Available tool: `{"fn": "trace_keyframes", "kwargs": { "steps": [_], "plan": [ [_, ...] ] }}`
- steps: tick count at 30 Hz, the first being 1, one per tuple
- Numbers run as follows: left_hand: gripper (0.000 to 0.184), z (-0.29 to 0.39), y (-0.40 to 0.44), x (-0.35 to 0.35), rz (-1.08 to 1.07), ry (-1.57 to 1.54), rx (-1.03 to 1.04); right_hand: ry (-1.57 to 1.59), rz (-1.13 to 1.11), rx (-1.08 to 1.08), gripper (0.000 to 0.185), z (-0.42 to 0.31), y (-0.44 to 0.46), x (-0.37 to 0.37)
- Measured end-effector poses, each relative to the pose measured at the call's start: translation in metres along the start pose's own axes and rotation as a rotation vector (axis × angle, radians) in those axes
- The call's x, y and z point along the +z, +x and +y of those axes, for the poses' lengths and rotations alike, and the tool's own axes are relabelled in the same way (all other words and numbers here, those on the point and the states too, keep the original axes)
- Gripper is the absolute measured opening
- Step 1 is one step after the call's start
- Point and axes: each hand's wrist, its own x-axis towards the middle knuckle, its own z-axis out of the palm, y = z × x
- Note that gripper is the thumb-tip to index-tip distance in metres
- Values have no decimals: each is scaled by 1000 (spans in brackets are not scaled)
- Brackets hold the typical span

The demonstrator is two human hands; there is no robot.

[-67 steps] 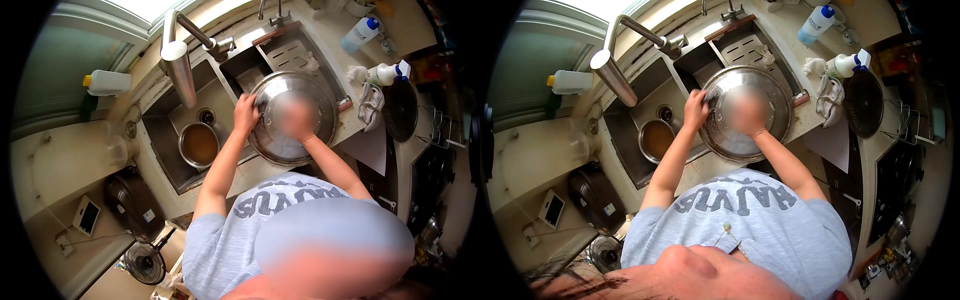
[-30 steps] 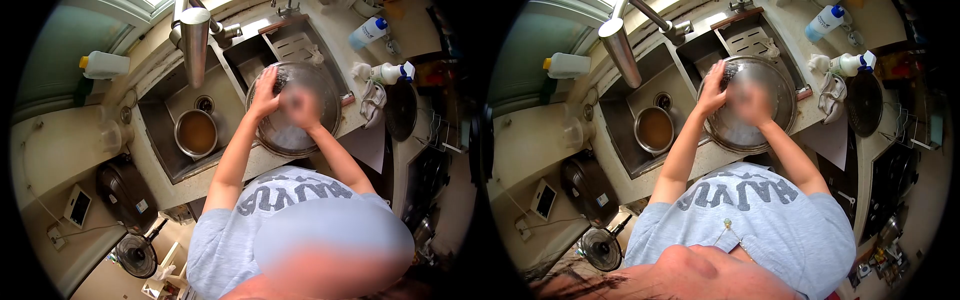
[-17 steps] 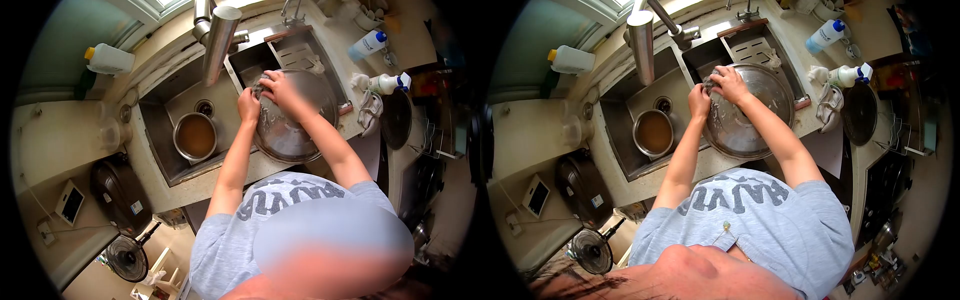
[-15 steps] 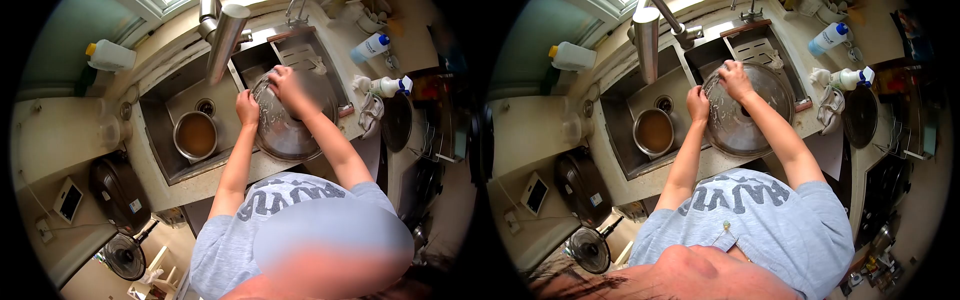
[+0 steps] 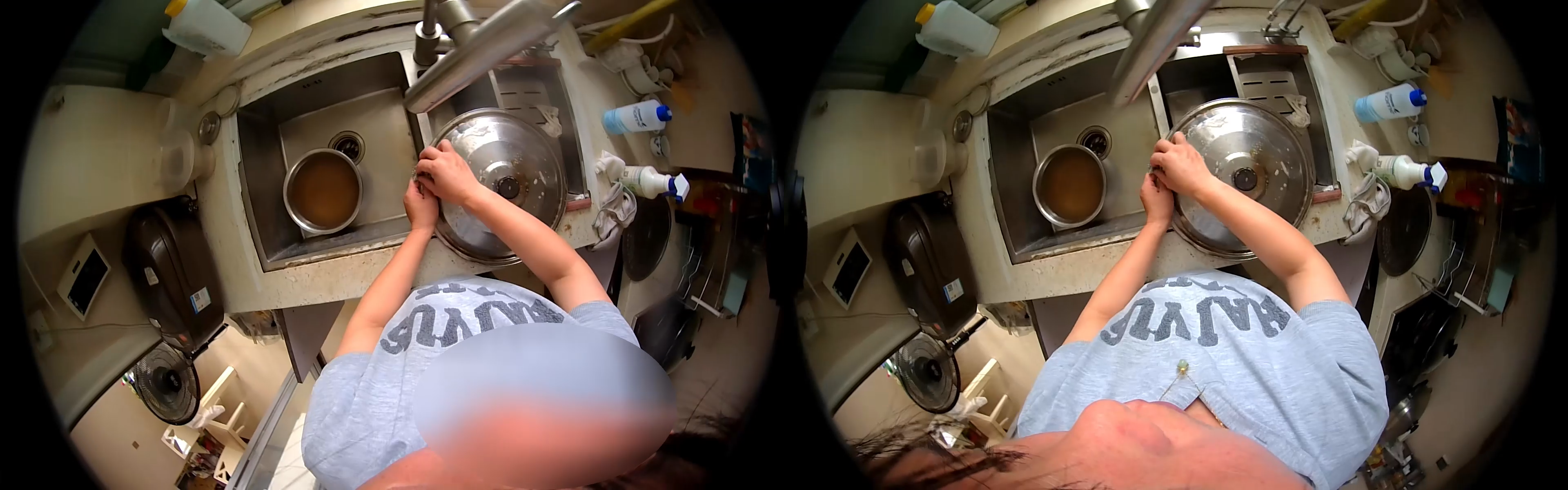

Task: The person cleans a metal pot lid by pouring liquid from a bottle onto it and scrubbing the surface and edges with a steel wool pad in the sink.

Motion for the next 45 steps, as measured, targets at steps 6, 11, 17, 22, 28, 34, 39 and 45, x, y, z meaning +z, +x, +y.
{"fn": "trace_keyframes", "kwargs": {
  "steps": [6,11,17,22,28,34,39,45],
  "plan": [
    [24,-12,-1,2,-36,59,25,-147,219,140,3,46,31,-13],
    [24,0,-2,0,-13,55,-35,-3,94,-24,4,21,16,3],
    [25,2,-2,3,32,127,-1,79,104,-130,6,18,9,10],
    [26,3,-3,2,19,154,-26,-7,335,150,6,45,25,4],
    [26,7,-5,2,49,102,-33,-46,266,90,6,41,22,-1],
    [25,12,-5,2,62,148,-32,109,139,-160,7,26,12,2],
    [25,8,-4,2,58,144,-15,-78,253,78,7,27,18,0],
    [26,2,-7,2,67,104,-3,-225,62,-30,5,10,3,-14]
  ]
}}
